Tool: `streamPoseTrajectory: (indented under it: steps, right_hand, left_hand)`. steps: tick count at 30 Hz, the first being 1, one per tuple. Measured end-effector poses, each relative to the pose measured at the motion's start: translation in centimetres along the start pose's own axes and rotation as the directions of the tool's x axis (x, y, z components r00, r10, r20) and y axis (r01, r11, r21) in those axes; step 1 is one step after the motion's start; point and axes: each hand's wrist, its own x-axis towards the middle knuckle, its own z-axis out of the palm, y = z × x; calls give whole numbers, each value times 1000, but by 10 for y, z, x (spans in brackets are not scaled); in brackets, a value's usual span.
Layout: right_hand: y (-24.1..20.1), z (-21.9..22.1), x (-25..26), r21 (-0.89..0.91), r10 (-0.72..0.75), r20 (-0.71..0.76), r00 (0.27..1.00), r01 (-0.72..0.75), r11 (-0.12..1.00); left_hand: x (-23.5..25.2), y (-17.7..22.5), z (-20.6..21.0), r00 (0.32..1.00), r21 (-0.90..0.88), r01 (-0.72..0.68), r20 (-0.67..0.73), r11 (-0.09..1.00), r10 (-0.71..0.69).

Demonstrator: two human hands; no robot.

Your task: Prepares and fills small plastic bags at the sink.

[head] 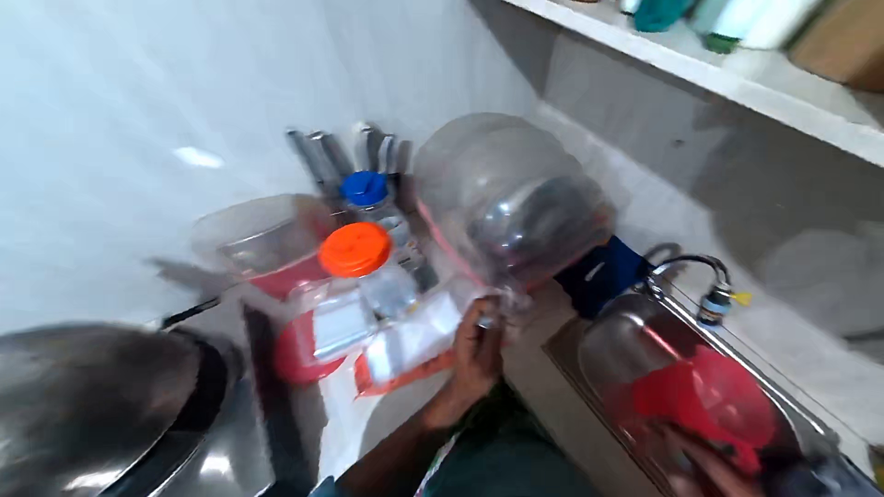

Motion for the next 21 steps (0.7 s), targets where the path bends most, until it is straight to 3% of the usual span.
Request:
streamPoseTrajectory:
  steps: [2, 4, 6, 9, 12, 13, 15, 17, 19, 21]
  right_hand:
    - [53, 32, 33, 75, -133, -235, 963, 155, 985]
    - [71, 38, 66, 124, -165, -335, 927, 217, 968]
    - [69, 35, 76, 175, -137, -430, 892, 231, 957]
    - [81, 30, 57, 165, -75, -577, 814, 206, 964]
    - [90, 17, 28, 70, -40, -564, 825, 96, 993]
    - [92, 12, 22, 30, -22, -544, 839, 46, 999]
    - [99, 6, 14, -48, 11, -497, 868, -40, 998]
    - [109, 0, 11, -87, 40, -436, 899, -86, 992]
    - [120, -5, 14, -87, 63, -387, 920, -105, 991]
    - [128, -8, 26, -69, 78, -373, 925, -111, 991]
  left_hand:
    - [-7, -17, 53, 949, -228, 225, 272, 947, -160]
    - [-19, -31, 100, 852, -256, 398, 460, 881, -251]
    - [-34, -44, 134, 783, -226, 478, 547, 849, -296]
    - [-52, -62, 155, 742, -226, 527, 592, 819, -314]
    - [-45, -64, 165, 589, -170, 726, 653, 666, -476]
    - [-37, -63, 169, 529, -170, 770, 709, 615, -466]
    - [-16, -67, 174, 427, -115, 713, 853, 691, -298]
    - [12, -71, 183, 302, -23, 514, 941, 857, -156]
    - [38, -59, 190, 194, 126, 341, 960, 932, -201]
    - [55, -54, 189, 141, 233, 248, 952, 940, -273]
